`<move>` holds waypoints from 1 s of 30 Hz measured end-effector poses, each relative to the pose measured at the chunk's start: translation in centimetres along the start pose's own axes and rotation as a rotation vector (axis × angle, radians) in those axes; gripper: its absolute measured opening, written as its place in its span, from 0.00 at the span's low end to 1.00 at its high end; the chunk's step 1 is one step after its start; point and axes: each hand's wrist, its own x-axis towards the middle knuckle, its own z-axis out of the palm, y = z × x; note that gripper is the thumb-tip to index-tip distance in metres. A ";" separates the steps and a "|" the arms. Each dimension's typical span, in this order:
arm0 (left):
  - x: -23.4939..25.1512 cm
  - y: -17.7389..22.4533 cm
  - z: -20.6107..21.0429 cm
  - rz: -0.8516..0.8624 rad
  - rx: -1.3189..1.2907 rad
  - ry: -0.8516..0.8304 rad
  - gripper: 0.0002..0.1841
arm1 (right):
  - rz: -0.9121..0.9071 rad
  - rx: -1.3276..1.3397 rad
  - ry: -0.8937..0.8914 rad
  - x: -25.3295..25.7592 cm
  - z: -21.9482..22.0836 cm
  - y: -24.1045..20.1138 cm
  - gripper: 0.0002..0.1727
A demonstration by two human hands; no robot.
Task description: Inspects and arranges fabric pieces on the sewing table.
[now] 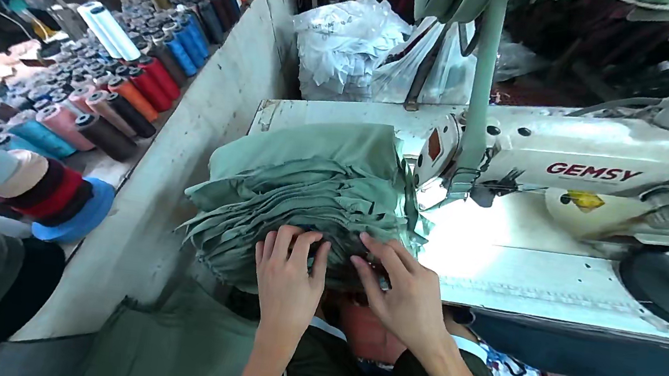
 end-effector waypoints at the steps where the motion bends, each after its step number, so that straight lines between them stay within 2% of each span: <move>1: 0.1 0.1 0.2 0.000 0.021 -0.004 0.10 | 0.003 0.006 -0.014 -0.3 -0.1 -0.1 0.20; 9: -2.3 0.6 -1.0 -0.064 -0.079 0.011 0.10 | -0.136 -0.097 -0.051 -0.3 1.3 -1.9 0.16; 13: -2.9 0.7 -0.8 -0.092 -0.123 0.031 0.09 | -0.204 -0.065 -0.062 0.0 2.1 -2.0 0.15; 15: -3.6 0.5 -0.9 -0.090 -0.161 0.007 0.10 | -0.165 -0.038 -0.056 -0.1 1.8 -1.8 0.15; 19: -5.0 -0.2 -1.1 -0.102 -0.233 -0.022 0.13 | -0.066 0.047 -0.023 0.6 0.9 -1.3 0.21; 24: -1.2 -1.2 -2.6 -0.061 -0.149 0.102 0.11 | -0.073 0.094 -0.063 1.0 0.9 -2.0 0.22; 28: 1.5 -2.4 -2.9 0.002 0.069 -0.110 0.15 | -0.061 0.088 -0.090 0.5 1.0 -2.1 0.22; 30: 1.6 -2.9 -3.7 -0.009 0.082 -0.181 0.15 | -0.032 0.074 -0.092 0.5 0.8 -1.8 0.24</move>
